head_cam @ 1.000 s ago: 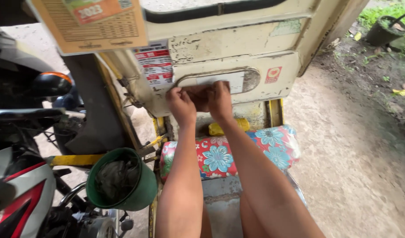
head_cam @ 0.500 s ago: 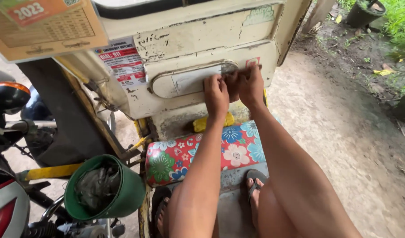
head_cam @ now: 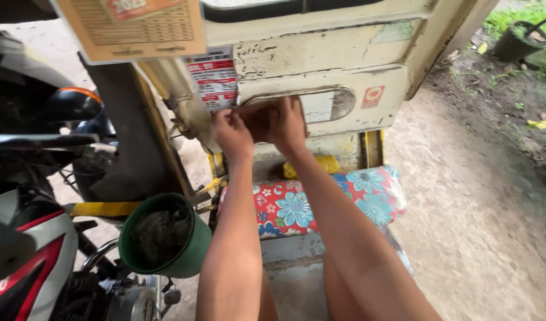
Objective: Wiping down the fuel tank of a motorcycle and parts of its sidecar with a cloth.
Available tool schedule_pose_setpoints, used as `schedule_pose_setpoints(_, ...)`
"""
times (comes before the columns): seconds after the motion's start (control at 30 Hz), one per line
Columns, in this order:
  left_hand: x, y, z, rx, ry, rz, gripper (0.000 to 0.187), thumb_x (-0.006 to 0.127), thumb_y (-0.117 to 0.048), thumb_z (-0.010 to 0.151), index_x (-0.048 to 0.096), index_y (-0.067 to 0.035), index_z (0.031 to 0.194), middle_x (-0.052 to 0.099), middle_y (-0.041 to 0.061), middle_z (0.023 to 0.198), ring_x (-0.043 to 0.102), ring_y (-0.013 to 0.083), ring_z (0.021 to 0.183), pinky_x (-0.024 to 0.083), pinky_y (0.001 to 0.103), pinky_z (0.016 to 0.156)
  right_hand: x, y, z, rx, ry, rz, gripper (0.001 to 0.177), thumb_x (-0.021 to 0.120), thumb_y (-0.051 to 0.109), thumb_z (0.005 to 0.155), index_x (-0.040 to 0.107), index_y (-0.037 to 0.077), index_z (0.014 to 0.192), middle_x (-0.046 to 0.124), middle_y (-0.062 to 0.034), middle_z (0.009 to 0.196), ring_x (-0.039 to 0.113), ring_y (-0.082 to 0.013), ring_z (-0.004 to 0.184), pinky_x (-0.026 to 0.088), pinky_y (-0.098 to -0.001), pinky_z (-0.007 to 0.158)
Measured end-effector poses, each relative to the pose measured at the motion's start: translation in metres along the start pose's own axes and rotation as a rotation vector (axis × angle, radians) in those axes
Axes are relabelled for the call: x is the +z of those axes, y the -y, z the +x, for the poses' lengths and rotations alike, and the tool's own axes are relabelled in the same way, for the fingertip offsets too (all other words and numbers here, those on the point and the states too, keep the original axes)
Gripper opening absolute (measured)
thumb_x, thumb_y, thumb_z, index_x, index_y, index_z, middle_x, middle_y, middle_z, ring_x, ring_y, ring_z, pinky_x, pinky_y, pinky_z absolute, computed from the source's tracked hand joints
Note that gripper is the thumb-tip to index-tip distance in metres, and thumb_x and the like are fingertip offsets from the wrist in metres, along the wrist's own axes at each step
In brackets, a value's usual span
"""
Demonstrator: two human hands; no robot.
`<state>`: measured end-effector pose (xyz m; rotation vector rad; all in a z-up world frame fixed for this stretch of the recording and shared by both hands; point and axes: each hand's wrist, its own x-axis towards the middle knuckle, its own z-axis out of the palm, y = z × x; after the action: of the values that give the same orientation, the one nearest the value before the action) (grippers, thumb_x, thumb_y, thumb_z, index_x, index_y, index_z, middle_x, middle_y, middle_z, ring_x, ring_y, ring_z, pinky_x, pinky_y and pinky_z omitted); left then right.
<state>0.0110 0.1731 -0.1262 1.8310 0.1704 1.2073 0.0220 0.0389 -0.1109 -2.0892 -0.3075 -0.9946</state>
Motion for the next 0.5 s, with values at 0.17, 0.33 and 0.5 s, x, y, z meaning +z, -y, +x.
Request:
schedule_pose_setpoints(0.17, -0.003, -0.005, -0.005, -0.064, -0.001, 0.001, 0.014, 0.069, -0.001, 0.092, 0.062, -0.003, 0.104, 0.06, 0.014, 0.097, 0.063, 0.0294, 0.081, 0.052, 0.043, 0.074, -0.007, 0.014, -0.005, 0.067, 0.177, 0.09, 0.025, 0.063, 0.011, 0.094, 0.051, 0.004, 0.116, 0.053, -0.0281, 0.113, 0.055, -0.0501, 0.1, 0.047, -0.057, 0.085)
schedule_pose_setpoints(0.33, 0.05, -0.041, -0.028, 0.004, 0.003, -0.067, 0.016, 0.068, -0.002, 0.09, 0.063, -0.003, 0.105, 0.061, 0.015, 0.094, 0.061, 0.0326, 0.083, 0.051, 0.045, 0.076, -0.049, -0.039, 0.013, 0.055, 0.101, 0.032, 0.025, 0.06, 0.005, 0.091, 0.05, 0.003, 0.115, 0.054, -0.0279, 0.116, 0.053, -0.0509, 0.107, 0.047, -0.0562, 0.091)
schedule_pose_setpoints(0.5, 0.117, -0.1, -0.084, 0.038, 0.123, -0.173, 0.01, 0.065, -0.004, 0.093, 0.063, -0.006, 0.103, 0.06, 0.014, 0.092, 0.061, 0.0336, 0.087, 0.05, 0.045, 0.079, -0.114, -0.099, 0.025, 0.096, 0.0, -0.048, 0.018, 0.062, 0.002, 0.092, 0.054, 0.0, 0.107, 0.061, -0.0285, 0.111, 0.056, -0.0507, 0.108, 0.047, -0.0562, 0.093)
